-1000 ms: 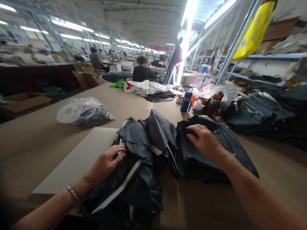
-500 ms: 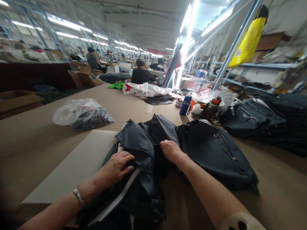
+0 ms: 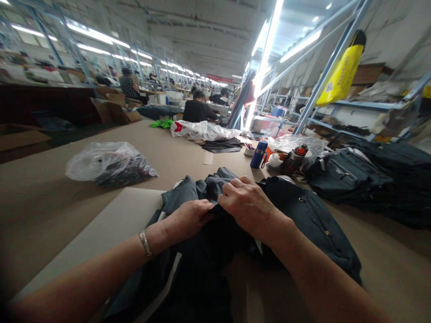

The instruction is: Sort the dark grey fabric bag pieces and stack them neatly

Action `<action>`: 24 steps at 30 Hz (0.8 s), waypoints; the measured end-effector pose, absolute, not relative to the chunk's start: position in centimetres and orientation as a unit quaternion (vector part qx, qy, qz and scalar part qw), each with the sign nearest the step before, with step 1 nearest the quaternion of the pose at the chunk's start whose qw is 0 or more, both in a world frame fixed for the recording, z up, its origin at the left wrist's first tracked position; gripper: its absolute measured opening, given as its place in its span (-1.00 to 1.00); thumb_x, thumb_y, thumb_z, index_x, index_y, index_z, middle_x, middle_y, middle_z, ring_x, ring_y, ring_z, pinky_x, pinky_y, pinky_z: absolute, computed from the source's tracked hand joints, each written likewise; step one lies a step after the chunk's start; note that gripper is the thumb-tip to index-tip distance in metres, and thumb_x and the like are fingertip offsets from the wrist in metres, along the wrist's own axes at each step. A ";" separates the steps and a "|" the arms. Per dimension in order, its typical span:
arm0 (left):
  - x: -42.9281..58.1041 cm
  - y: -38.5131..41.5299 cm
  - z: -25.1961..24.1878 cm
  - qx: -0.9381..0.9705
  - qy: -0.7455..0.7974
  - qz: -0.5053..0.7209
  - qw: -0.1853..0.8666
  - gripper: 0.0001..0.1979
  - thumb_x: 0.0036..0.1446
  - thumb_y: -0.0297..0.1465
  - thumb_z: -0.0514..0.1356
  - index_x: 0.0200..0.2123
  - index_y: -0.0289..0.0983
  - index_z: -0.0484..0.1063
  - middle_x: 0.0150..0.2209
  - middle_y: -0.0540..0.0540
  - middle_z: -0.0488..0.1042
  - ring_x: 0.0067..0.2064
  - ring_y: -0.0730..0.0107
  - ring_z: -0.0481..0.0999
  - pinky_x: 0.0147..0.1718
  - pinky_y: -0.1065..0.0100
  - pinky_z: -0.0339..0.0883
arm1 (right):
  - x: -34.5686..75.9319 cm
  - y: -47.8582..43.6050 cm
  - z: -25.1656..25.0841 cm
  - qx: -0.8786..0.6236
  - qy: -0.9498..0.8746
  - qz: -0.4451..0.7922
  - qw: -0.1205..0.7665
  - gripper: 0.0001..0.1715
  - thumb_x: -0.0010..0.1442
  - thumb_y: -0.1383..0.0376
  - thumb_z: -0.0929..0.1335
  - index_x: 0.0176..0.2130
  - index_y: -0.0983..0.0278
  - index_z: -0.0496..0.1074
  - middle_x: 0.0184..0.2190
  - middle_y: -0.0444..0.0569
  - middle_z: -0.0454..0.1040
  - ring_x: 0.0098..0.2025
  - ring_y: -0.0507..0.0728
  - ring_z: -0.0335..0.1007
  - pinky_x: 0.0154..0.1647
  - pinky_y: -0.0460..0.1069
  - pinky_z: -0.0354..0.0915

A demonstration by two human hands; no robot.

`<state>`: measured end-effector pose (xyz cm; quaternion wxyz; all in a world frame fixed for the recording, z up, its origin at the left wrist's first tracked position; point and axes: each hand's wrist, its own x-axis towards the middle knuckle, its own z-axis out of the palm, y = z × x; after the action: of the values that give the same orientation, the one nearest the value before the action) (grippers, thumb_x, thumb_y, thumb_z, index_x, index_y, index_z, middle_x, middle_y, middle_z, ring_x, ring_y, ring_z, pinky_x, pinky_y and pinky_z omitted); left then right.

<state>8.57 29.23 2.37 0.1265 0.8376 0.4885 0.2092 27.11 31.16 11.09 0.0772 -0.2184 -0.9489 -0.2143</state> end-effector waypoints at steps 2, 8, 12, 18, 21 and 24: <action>8.7 29.6 2.3 0.819 0.479 0.257 0.185 -0.67 0.22 -0.30 -0.05 -0.45 -0.32 0.40 -0.48 -0.06 0.38 -0.46 0.42 0.33 -0.47 0.39 0.11 | 27.4 31.1 12.3 -0.220 -0.930 -0.257 0.147 -0.90 0.19 0.36 0.30 -0.28 0.24 0.43 -0.25 -0.03 0.40 -0.13 0.14 0.23 0.02 0.10 0.07; 9.7 31.7 5.4 0.551 0.434 0.519 0.488 -0.62 0.02 -0.12 0.12 -0.40 -0.37 0.39 -0.54 -0.04 0.37 -0.52 0.45 0.29 -0.55 0.43 0.14 | 27.3 28.1 11.8 -0.280 -0.797 -0.215 0.489 -0.54 0.08 0.28 0.39 -0.01 0.23 0.28 -0.08 0.06 0.27 0.01 0.22 0.18 0.02 0.16 0.18; 11.1 31.7 7.6 0.499 0.390 0.557 0.538 -0.73 -0.02 -0.24 0.17 -0.38 -0.36 0.40 -0.50 -0.04 0.41 -0.50 0.45 0.34 -0.49 0.42 0.26 | 25.8 28.0 6.8 -0.373 -0.746 0.041 0.550 -0.29 0.00 0.25 0.41 0.09 0.23 0.11 -0.06 0.06 0.24 -0.06 0.16 0.23 -0.08 0.09 0.28; 12.0 29.4 7.7 0.552 0.416 0.532 0.488 -0.81 -0.07 -0.38 0.16 -0.34 -0.32 0.45 -0.42 -0.04 0.44 -0.37 0.37 0.41 -0.41 0.38 0.33 | 25.8 30.7 4.5 -0.448 -0.688 0.231 0.522 -0.56 0.11 0.28 0.25 0.01 0.29 0.22 -0.21 0.00 0.38 -0.19 0.13 0.33 -0.15 0.05 0.32; 11.5 29.2 7.5 0.543 0.425 0.551 0.470 -0.77 -0.13 -0.46 0.17 -0.31 -0.32 0.45 -0.43 -0.03 0.46 -0.34 0.33 0.44 -0.33 0.33 0.37 | 25.7 30.8 5.5 -0.432 -0.763 0.160 0.454 -0.55 0.09 0.39 0.17 0.01 0.32 0.25 -0.17 0.06 0.39 -0.12 0.18 0.33 -0.07 0.08 0.29; 11.3 29.5 7.6 0.511 0.416 0.588 0.468 -0.67 -0.17 -0.49 0.20 -0.22 -0.31 0.44 -0.37 -0.05 0.50 -0.33 0.31 0.46 -0.30 0.30 0.38 | 24.9 30.5 6.0 -0.447 -0.790 0.032 0.418 -0.23 0.07 0.38 0.22 0.24 0.32 -0.07 0.01 0.16 0.27 -0.01 0.24 0.26 -0.03 0.12 0.28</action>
<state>11.27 29.47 7.63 0.4685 0.5111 0.4164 0.5882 24.94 30.49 5.99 0.4180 -0.4468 -0.7903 0.0323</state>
